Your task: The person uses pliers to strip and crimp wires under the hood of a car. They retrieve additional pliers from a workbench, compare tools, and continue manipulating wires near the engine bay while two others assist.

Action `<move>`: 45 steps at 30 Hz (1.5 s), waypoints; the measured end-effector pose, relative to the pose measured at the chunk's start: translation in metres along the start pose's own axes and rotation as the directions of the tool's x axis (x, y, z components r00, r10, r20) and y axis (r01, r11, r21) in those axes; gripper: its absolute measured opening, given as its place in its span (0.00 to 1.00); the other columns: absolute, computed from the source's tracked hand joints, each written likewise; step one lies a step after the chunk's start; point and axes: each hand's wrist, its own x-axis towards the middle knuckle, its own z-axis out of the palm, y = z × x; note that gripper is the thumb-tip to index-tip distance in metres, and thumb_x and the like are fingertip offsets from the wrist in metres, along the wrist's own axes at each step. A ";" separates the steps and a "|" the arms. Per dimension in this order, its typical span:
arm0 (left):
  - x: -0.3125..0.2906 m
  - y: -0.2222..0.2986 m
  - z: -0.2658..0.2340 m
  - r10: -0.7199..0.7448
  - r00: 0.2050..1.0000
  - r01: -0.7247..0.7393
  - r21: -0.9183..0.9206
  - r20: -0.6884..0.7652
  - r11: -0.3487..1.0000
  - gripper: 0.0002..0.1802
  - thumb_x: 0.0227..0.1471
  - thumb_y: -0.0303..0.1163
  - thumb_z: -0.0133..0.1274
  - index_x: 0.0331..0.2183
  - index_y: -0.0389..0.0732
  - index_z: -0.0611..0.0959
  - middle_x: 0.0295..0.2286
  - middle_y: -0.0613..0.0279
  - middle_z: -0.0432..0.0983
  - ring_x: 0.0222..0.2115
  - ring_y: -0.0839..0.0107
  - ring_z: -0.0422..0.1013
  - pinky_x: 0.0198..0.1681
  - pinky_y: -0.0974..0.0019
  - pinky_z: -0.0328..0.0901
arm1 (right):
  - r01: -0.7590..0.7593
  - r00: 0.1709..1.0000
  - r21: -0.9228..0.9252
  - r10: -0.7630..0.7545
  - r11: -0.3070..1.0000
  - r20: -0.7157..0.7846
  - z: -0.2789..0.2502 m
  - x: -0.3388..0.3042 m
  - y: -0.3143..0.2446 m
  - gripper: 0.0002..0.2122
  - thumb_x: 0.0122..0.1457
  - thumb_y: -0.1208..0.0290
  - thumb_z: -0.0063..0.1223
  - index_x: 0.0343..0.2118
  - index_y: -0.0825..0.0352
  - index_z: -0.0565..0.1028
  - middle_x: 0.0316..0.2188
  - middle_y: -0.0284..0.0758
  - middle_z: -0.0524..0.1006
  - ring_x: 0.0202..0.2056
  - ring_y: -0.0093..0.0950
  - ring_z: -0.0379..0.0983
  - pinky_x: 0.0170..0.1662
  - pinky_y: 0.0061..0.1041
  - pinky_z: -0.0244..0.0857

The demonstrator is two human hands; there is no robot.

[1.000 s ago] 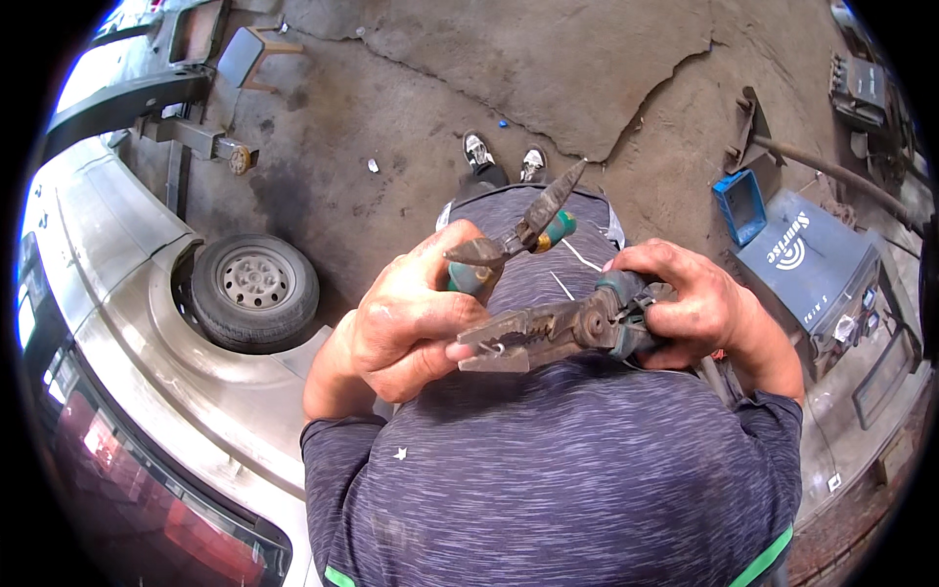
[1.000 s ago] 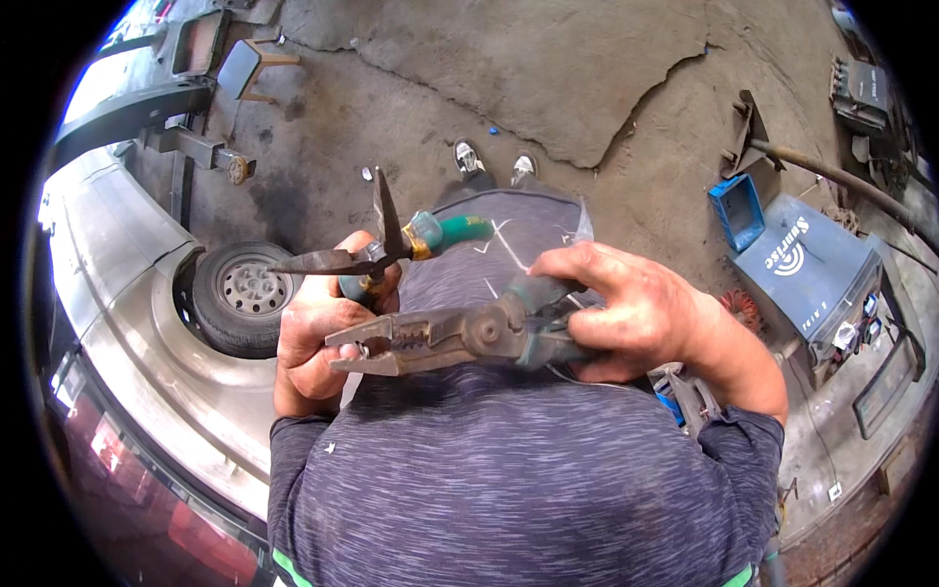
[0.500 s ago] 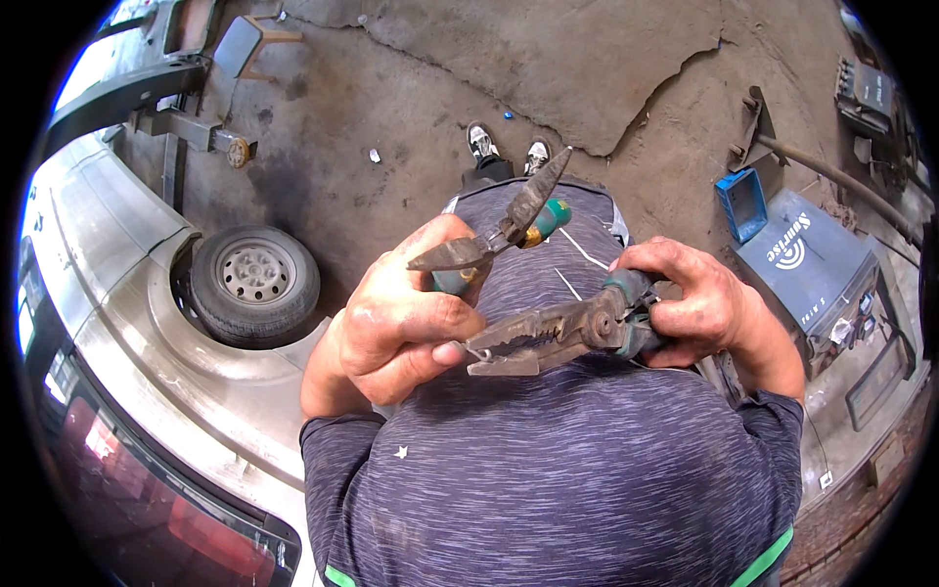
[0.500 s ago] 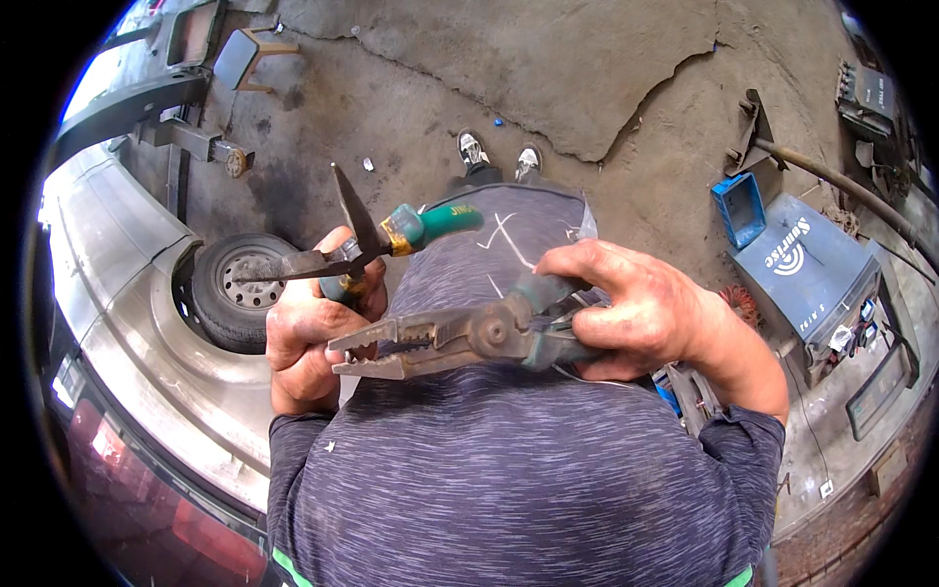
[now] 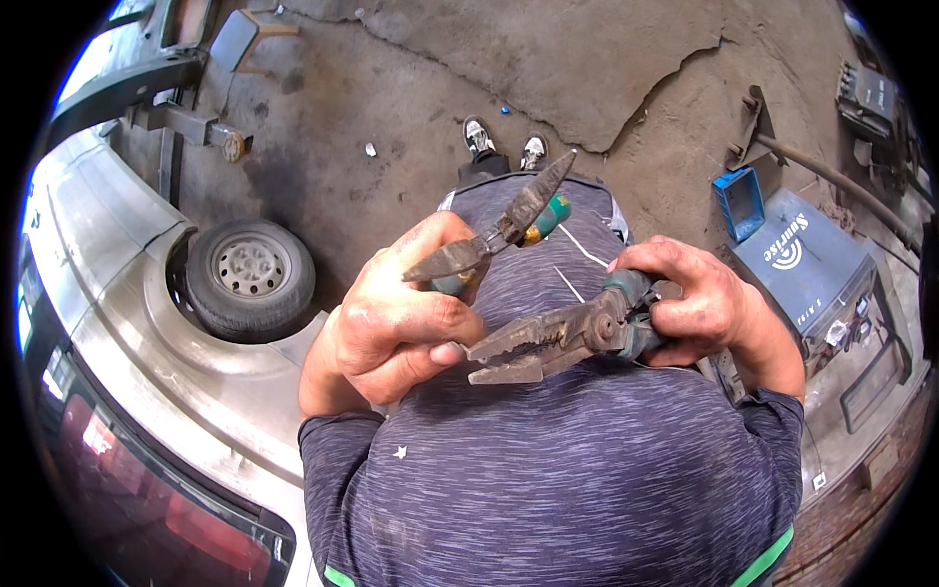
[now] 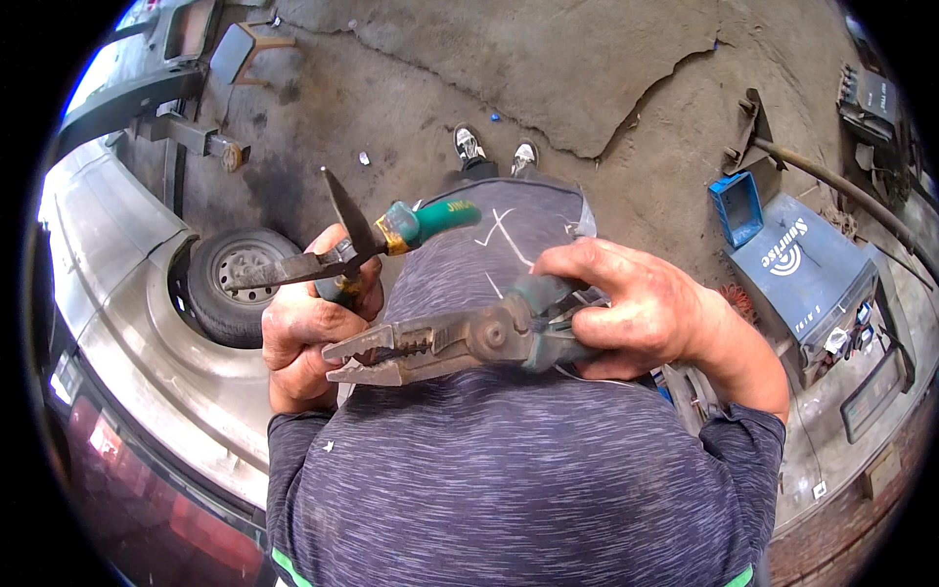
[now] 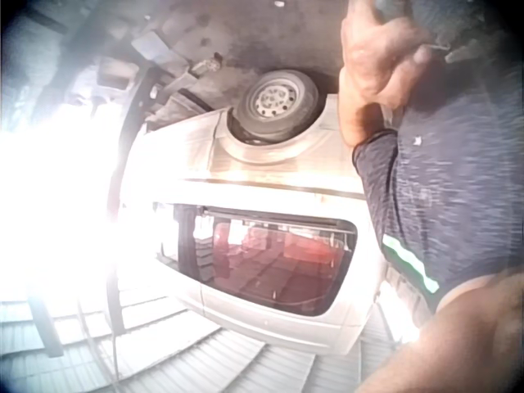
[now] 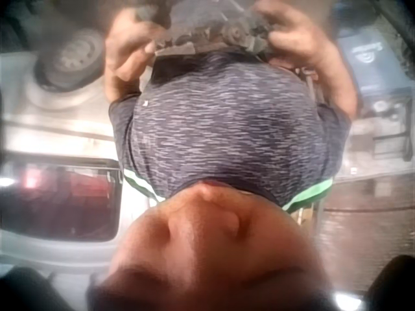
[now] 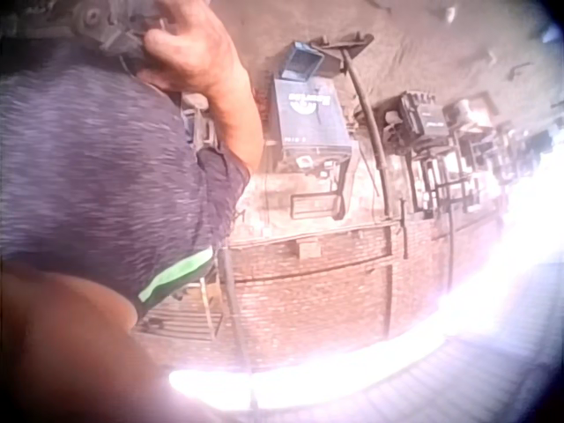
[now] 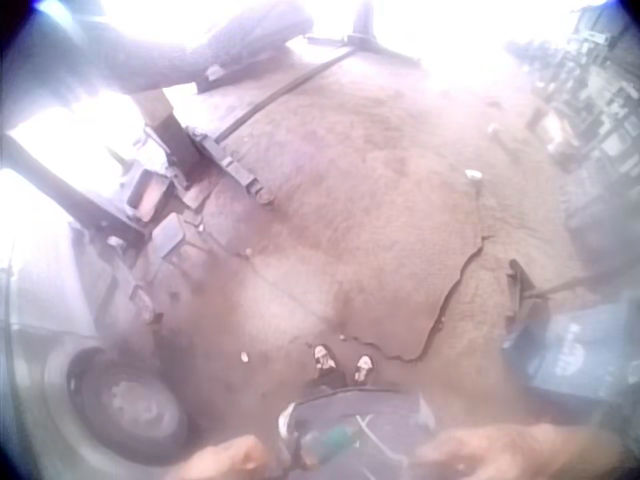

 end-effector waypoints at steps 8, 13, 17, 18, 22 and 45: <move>-0.001 -0.002 0.006 0.001 1.000 -0.001 0.018 0.003 1.000 0.16 0.45 0.42 0.52 0.22 0.36 0.79 0.24 0.55 0.64 0.26 0.61 0.64 0.28 0.61 0.59 | 0.019 1.000 -0.007 -0.019 1.000 0.020 -0.004 -0.003 0.001 0.19 0.39 0.63 0.65 0.14 0.67 0.64 0.41 0.51 0.69 0.35 0.45 0.74 0.35 0.37 0.70; -0.002 -0.002 0.010 -0.003 1.000 0.004 0.005 -0.006 1.000 0.16 0.45 0.41 0.52 0.22 0.36 0.80 0.24 0.55 0.64 0.26 0.61 0.64 0.28 0.61 0.59 | -0.010 1.000 -0.010 0.010 1.000 0.023 -0.003 -0.008 0.000 0.18 0.37 0.64 0.66 0.14 0.67 0.64 0.41 0.51 0.70 0.36 0.45 0.74 0.36 0.37 0.70; -0.002 -0.001 0.011 0.004 1.000 -0.004 0.008 -0.003 1.000 0.16 0.45 0.41 0.52 0.22 0.36 0.80 0.24 0.55 0.64 0.26 0.62 0.64 0.28 0.61 0.59 | -0.028 0.999 -0.039 0.028 0.999 0.015 -0.004 -0.007 -0.002 0.17 0.35 0.68 0.67 0.18 0.67 0.65 0.39 0.50 0.71 0.37 0.45 0.74 0.36 0.37 0.70; -0.002 -0.001 0.011 0.011 1.000 -0.011 0.012 0.002 1.000 0.17 0.45 0.41 0.52 0.22 0.36 0.80 0.24 0.55 0.64 0.26 0.62 0.64 0.28 0.61 0.59 | -0.031 0.999 -0.053 0.032 0.998 0.013 -0.004 -0.007 -0.003 0.17 0.35 0.69 0.68 0.20 0.67 0.66 0.39 0.50 0.71 0.37 0.45 0.74 0.37 0.37 0.70; -0.005 -0.003 0.014 -0.007 1.000 0.007 0.039 0.007 0.999 0.15 0.44 0.41 0.52 0.23 0.37 0.80 0.25 0.55 0.64 0.26 0.61 0.64 0.27 0.61 0.60 | -0.097 0.985 -0.030 0.092 0.995 -0.146 0.010 -0.010 -0.002 0.27 0.35 0.75 0.69 0.40 0.68 0.67 0.38 0.49 0.73 0.36 0.43 0.74 0.37 0.36 0.70; 0.013 0.007 0.015 0.017 0.987 -0.047 0.180 0.162 0.983 0.09 0.34 0.30 0.58 0.25 0.41 0.80 0.29 0.52 0.66 0.27 0.59 0.68 0.26 0.62 0.63 | -0.110 0.975 -0.204 0.066 0.973 -0.211 0.014 -0.006 0.013 0.35 0.26 0.80 0.61 0.48 0.71 0.70 0.32 0.38 0.73 0.33 0.35 0.71 0.35 0.31 0.66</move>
